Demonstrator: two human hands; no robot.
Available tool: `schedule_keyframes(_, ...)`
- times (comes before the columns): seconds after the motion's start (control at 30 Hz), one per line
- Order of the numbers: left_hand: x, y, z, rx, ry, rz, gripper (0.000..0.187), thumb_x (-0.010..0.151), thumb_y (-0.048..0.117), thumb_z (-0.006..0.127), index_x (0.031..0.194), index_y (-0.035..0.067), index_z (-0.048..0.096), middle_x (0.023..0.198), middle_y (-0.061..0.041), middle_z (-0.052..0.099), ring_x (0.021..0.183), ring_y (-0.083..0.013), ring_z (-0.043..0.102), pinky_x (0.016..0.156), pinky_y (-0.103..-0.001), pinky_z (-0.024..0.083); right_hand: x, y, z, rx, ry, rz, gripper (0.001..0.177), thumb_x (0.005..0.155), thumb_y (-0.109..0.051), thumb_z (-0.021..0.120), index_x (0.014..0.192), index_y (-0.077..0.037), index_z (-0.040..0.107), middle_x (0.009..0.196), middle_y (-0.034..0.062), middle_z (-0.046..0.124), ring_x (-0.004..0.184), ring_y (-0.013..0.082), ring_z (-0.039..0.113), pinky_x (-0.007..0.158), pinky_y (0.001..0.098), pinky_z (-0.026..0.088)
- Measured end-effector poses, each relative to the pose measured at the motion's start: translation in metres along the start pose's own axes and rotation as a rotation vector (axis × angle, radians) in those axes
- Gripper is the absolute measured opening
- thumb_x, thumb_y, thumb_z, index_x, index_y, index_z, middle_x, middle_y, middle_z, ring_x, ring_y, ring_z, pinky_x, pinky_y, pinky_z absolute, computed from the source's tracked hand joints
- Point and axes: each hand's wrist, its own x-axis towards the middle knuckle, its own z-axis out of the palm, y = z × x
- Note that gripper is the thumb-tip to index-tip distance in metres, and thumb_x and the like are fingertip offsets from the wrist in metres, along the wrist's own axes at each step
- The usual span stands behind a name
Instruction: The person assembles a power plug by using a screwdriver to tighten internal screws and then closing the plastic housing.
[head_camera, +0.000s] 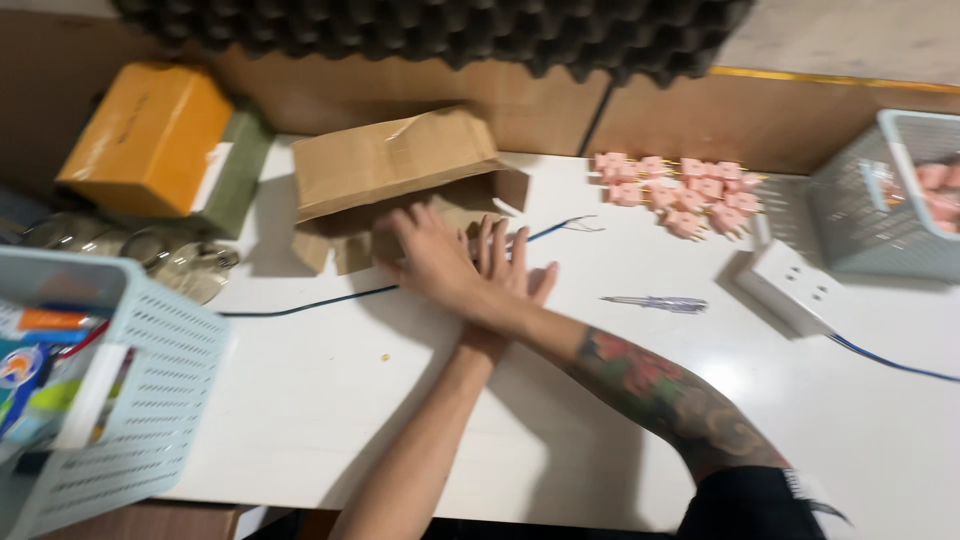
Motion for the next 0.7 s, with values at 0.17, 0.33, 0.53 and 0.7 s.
schedule_keyframes(0.17,-0.003,0.028,-0.068,0.042,0.153,0.199,0.06,0.111,0.06,0.053,0.156,0.021,0.06,0.169,-0.008,0.053,0.17,-0.0276,0.037,0.144,-0.063,0.015,-0.18,0.013,-0.097,0.035,0.455,-0.59,0.02,0.108,-0.02,0.076,0.121,-0.006,0.072,0.109,0.015,0.061,0.106,0.0403,0.063,0.106,0.0558,0.054)
schedule_keyframes(0.33,-0.011,0.063,-0.102,-0.2,0.345,0.682,0.049,0.112,0.05,0.063,0.154,0.027,0.074,0.169,-0.01,0.065,0.161,-0.0312,0.057,0.136,-0.072,0.033,-0.284,0.122,-0.138,-0.006,0.667,-0.818,0.029,0.103,-0.019,0.074,0.077,-0.007,0.077,0.077,0.0092,0.066,0.076,0.0319,0.074,0.114,0.0723,0.056)
schedule_keyframes(0.53,-0.038,0.111,-0.091,-0.448,0.371,1.038,0.044,0.106,0.047,0.055,0.137,0.028,0.08,0.16,-0.01,0.073,0.153,-0.0297,0.067,0.134,-0.062,0.043,-0.336,0.166,-0.149,0.158,0.752,-0.825,0.055,0.109,-0.017,0.056,0.054,-0.014,0.061,0.056,-0.0012,0.054,0.055,0.0176,0.068,0.121,0.0741,0.048)
schedule_keyframes(0.7,-0.052,0.114,-0.107,-0.913,-0.138,0.886,0.03,0.102,0.017,0.06,0.125,0.003,0.075,0.16,-0.029,0.063,0.158,-0.0551,0.057,0.142,-0.061,0.034,-0.345,0.164,-0.145,0.092,0.605,-0.867,0.047,0.111,-0.015,0.056,0.066,-0.007,0.048,0.062,0.0078,0.04,0.053,0.0231,0.041,0.127,0.0623,0.053)
